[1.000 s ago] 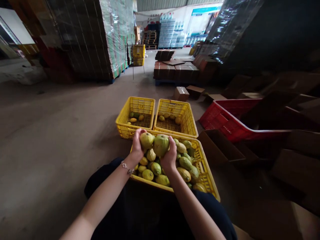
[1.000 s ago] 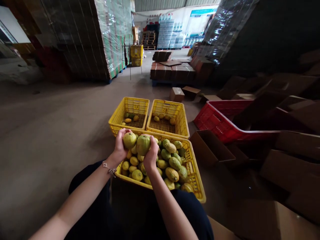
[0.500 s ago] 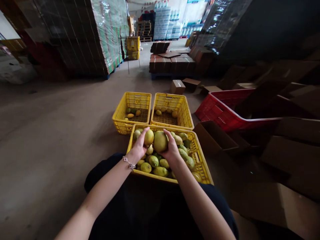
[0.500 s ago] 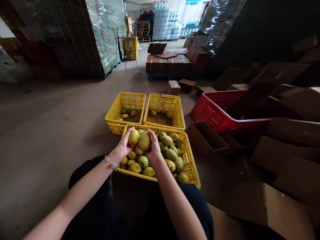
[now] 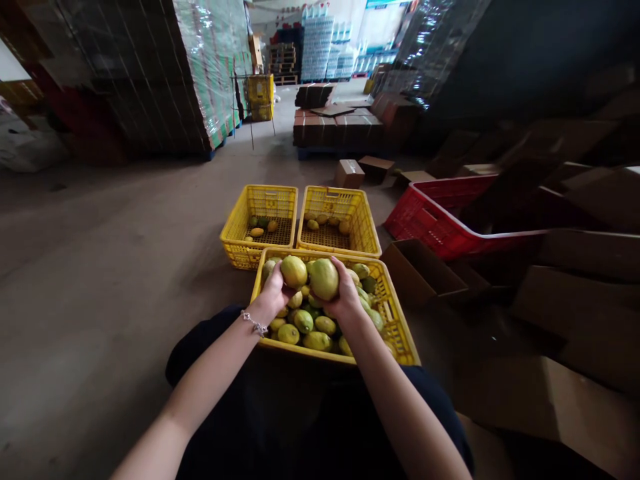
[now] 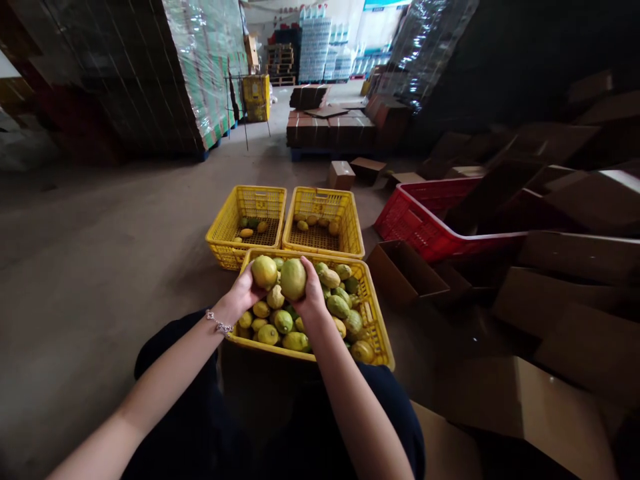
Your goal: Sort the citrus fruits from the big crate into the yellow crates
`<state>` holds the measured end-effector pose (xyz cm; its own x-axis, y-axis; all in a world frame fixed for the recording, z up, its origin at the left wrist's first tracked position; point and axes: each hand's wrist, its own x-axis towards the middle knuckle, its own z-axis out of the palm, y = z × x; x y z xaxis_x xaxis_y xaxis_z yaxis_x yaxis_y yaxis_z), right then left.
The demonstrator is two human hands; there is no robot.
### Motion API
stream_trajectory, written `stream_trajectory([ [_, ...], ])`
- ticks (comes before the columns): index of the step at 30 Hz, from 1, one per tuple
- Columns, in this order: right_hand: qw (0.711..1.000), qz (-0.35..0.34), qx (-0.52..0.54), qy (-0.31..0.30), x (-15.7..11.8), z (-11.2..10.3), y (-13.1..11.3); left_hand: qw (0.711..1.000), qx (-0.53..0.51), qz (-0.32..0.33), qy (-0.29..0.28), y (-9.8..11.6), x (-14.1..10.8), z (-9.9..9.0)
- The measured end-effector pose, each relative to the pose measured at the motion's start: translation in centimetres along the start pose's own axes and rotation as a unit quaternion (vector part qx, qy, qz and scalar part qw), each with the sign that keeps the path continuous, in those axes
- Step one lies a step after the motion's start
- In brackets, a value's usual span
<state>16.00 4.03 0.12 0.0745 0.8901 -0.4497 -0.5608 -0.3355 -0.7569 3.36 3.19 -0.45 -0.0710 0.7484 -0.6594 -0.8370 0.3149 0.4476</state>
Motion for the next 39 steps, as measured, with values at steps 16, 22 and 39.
stream_trajectory([
  [16, 0.992, 0.127, 0.009, -0.019, -0.4, 0.6, 0.0, 0.998, -0.056, -0.034, 0.004, 0.9, -0.3, 0.3],
  [22, 0.987, 0.137, 0.073, 0.033, -1.2, 1.0, -0.8, 0.999, -0.036, -0.017, 0.004, 1.5, -1.3, 0.8],
  [39, 0.992, 0.118, 0.041, 0.027, -0.4, 0.7, -0.3, 0.999, -0.026, -0.032, 0.001, 1.5, -1.9, 1.3],
])
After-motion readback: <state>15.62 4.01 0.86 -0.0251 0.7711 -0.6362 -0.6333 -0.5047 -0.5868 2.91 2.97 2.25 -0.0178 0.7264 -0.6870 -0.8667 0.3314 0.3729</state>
